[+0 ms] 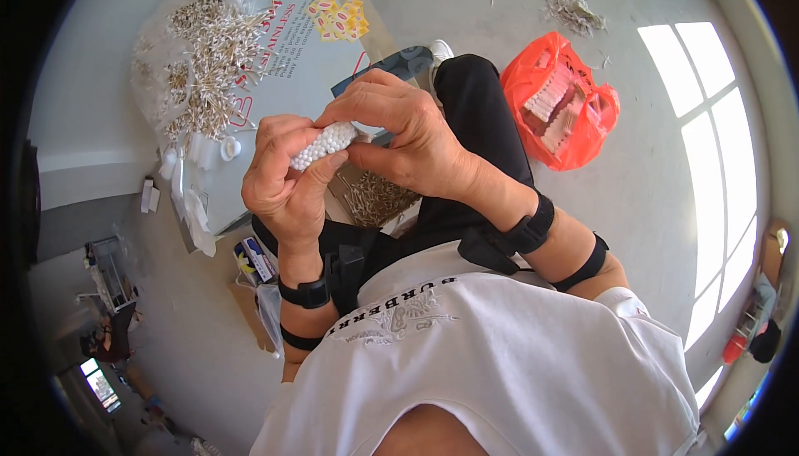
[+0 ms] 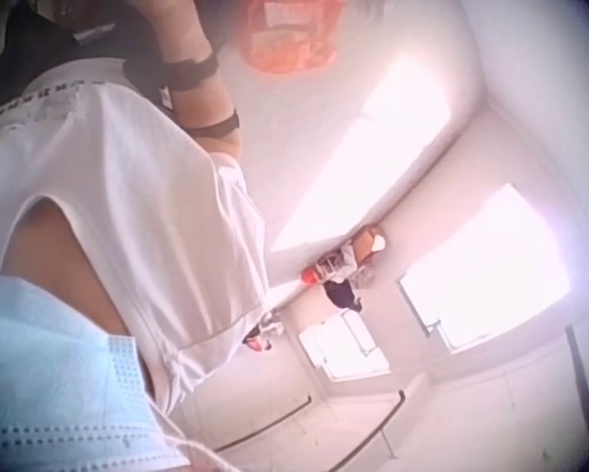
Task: Gathering a bundle of wooden cotton-tipped applicators and sliding them into a plastic protective sleeve for packaging.
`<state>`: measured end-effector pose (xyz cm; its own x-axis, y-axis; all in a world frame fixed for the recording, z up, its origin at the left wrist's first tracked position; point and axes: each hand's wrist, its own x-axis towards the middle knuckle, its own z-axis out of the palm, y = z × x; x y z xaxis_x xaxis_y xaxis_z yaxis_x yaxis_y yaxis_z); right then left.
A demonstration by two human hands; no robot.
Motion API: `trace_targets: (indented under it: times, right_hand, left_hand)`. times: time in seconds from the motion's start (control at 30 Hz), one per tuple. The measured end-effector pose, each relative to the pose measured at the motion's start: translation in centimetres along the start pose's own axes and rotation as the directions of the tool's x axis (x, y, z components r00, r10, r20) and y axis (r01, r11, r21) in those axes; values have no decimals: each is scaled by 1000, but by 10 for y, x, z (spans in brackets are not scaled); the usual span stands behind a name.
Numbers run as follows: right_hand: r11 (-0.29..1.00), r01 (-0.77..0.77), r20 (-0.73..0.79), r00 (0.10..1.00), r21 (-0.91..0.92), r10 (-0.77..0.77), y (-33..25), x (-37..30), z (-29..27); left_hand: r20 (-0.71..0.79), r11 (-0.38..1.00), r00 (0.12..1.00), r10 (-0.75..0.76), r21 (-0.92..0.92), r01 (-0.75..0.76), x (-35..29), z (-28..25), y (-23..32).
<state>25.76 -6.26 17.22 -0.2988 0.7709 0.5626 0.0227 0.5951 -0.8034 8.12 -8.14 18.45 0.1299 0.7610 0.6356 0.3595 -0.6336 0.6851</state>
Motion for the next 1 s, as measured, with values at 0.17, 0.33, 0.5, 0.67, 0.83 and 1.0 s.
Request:
trace_targets:
  times: [0.17,0.33,0.5,0.67,0.83,1.0]
  right_hand:
    - [996,-88,-4,996,-18,88,-4,0,-3]
    - [995,-72,-62,996,-64,68,-1,-1,2]
    - [994,-105,-25,994,-37,104,0,-4,4]
    - [993,-65,-92,994,-97,56,4,-3,4]
    - [985,-38,-134,991,-168,15,5,-4,6]
    - [980,-39,-145,989,-194,11,7,-6,7]
  left_hand:
    - [26,1000,1000,-3,19,2,4,1,4]
    - [48,999,998,-34,22,33,5,2,8]
    - [68,996,995,76,40,-79,5,4,-4]
    - [54,998,998,15,56,-18,10,8,5]
    - [63,996,998,23,88,-29,10,11,2]
    - [65,989,992,105,95,-111,7,15,-6]
